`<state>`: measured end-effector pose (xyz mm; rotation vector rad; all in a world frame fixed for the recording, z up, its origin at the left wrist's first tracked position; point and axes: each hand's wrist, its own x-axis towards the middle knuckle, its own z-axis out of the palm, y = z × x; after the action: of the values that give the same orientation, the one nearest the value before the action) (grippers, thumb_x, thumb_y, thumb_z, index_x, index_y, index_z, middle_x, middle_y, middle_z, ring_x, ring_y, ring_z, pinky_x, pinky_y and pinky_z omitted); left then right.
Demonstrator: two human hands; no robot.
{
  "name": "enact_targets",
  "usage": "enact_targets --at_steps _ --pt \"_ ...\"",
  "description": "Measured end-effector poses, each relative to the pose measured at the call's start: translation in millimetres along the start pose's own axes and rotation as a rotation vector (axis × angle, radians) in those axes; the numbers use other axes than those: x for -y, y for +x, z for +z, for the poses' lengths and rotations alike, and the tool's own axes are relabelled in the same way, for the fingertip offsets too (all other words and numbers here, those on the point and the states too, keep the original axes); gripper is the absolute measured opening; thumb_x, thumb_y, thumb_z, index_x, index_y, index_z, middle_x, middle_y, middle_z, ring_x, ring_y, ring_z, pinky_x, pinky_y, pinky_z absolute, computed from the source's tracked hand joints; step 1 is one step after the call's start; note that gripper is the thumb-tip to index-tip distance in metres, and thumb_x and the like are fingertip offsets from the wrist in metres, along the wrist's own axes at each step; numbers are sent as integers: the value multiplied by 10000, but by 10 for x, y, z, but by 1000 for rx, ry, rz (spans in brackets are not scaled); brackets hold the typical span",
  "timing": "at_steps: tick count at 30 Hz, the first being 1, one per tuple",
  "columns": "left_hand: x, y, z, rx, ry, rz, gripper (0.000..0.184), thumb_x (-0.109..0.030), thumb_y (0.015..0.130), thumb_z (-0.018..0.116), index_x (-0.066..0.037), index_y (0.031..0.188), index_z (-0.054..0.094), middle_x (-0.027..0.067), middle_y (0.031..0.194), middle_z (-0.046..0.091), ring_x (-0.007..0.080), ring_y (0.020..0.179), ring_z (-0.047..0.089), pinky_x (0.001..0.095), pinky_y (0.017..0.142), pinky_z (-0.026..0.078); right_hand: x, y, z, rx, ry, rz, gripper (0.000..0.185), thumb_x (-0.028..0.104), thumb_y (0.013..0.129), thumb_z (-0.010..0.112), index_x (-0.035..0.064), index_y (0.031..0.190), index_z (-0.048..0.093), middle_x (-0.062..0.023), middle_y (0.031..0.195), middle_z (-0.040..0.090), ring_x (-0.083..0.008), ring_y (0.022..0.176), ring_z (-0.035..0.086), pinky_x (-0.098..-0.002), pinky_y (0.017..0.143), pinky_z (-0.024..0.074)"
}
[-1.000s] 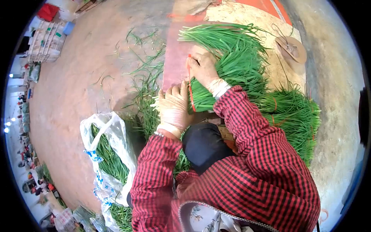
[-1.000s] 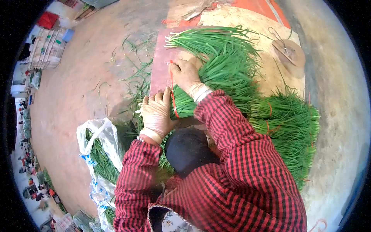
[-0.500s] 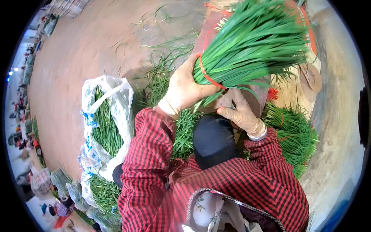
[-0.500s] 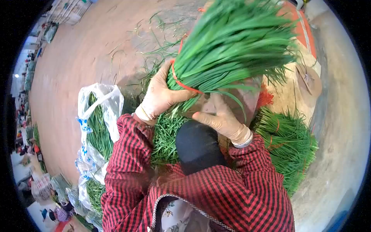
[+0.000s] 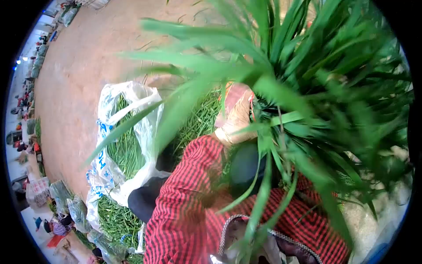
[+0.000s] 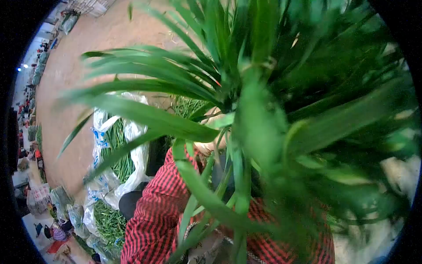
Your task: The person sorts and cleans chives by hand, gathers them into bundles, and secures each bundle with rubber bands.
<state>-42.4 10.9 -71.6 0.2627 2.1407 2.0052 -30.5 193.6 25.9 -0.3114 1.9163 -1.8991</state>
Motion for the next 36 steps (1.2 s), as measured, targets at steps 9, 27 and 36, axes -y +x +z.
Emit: enact_targets --at_steps 9,27,36 --pt "-1136 47 -157 -257 602 121 677 -328 634 790 -16 1179 537 181 1174 586 313 1083 572 434 985 419 -205 242 24 -48 -751 -345 409 221 907 666 -43 1201 560 -84 1069 639 -180 979 597 -328 841 486" --pt "-1121 -269 8 -70 1348 -66 917 -399 582 837 -18 1305 420 129 1191 560 293 1095 560 444 974 394 86 414 170 65 153 264 219 203 988 513 -6 1003 578 -42 703 622 -106 535 605 -209 486 480" --pt "-1111 -105 -185 273 1231 -232 1123 -628 591 769 77 1374 384 255 1387 454 357 1327 421 478 1142 242 -282 -129 134 -78 411 229 299 296 999 478 52 857 576 -38 684 624 -106 560 610 -204 502 470"
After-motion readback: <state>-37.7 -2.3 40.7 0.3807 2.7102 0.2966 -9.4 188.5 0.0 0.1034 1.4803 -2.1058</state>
